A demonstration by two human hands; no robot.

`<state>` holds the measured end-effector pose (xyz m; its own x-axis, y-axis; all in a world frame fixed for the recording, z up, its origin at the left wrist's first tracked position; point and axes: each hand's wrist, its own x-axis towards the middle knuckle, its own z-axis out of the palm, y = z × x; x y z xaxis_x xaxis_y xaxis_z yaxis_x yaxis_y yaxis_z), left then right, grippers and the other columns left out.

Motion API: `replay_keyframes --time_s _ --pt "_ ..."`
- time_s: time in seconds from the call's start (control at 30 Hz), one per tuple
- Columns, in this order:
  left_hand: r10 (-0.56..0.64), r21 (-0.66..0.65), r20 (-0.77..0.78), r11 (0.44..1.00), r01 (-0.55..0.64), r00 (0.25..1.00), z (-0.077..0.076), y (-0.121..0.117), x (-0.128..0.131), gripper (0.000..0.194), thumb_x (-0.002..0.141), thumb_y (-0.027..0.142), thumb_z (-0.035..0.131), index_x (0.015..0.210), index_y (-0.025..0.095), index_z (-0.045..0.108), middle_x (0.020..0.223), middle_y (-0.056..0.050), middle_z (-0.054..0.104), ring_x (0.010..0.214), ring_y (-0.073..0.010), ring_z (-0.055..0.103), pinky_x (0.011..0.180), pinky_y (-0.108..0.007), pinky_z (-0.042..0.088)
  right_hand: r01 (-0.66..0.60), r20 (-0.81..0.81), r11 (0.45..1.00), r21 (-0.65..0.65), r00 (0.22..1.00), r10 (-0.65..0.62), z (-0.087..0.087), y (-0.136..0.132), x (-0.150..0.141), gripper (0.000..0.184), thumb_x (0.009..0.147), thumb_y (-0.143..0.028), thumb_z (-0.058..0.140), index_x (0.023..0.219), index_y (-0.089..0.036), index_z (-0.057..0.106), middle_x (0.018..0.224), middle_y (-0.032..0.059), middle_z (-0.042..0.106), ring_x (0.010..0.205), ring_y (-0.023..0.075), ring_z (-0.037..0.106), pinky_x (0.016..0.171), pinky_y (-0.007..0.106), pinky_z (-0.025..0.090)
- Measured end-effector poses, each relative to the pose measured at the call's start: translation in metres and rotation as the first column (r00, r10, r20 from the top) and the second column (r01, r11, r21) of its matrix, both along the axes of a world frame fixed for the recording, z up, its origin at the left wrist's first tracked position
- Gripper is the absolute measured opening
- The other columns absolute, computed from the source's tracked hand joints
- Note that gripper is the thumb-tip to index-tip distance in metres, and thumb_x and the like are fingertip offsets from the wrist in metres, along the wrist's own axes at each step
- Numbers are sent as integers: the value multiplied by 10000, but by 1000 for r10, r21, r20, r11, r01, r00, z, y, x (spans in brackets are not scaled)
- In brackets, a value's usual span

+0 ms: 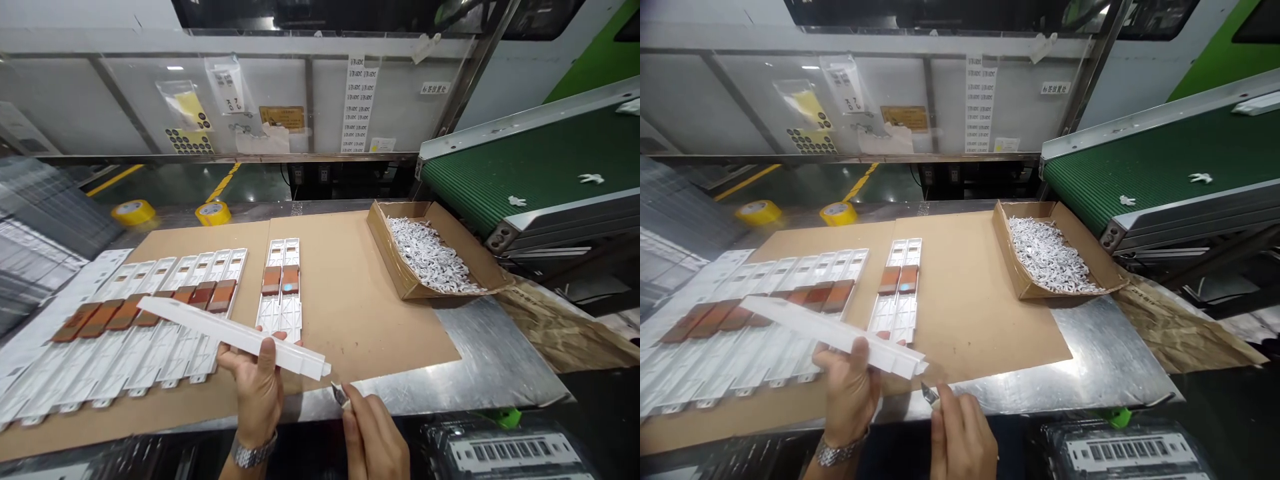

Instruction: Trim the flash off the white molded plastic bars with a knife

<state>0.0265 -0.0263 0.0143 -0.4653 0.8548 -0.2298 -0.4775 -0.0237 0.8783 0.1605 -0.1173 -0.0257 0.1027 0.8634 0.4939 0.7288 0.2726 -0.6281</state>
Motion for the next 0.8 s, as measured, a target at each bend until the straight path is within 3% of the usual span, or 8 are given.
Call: replay_keyframes --time_s 0.13,0.33,0.47,0.67,0.8 --pt "39 42 -98 998 -35 994 -2 -2 1 654 661 347 748 1096 334 260 1107 -33 424 791 -129 585 692 -344 563 2 77 999 39 997 -5 -3 3 1 285 950 -242 392 1179 -156 536 736 61 551 653 180 529 588 285 426" --pt "60 54 -125 997 -53 990 4 -3 3 671 648 347 755 1102 345 261 1092 -26 393 767 -127 571 639 -318 565 0 139 1000 26 990 -4 -6 3 1 274 946 -228 401 1171 -143 532 735 60 544 661 177 523 593 278 420" --pt "65 46 -139 997 -60 988 3 -2 3 693 633 366 764 1109 339 262 1082 -28 403 774 -131 567 651 -329 561 2 151 1000 18 989 -5 -6 3 2 273 947 -226 401 1175 -142 525 744 61 552 670 178 529 596 277 423" --pt "102 42 -224 995 -95 969 -3 -3 3 784 590 393 790 1155 293 256 1031 -34 456 837 -151 566 823 -385 512 1 148 1000 5 989 -2 -6 2 2 275 945 -221 408 1180 -140 526 753 60 561 670 172 538 590 270 426" --pt "110 39 -237 994 -103 965 -1 -2 5 799 571 409 797 1150 288 260 1025 -36 466 814 -158 569 803 -414 520 3 146 1000 8 989 -4 -7 2 3 278 949 -231 404 1178 -141 535 748 58 566 669 169 544 595 262 432"
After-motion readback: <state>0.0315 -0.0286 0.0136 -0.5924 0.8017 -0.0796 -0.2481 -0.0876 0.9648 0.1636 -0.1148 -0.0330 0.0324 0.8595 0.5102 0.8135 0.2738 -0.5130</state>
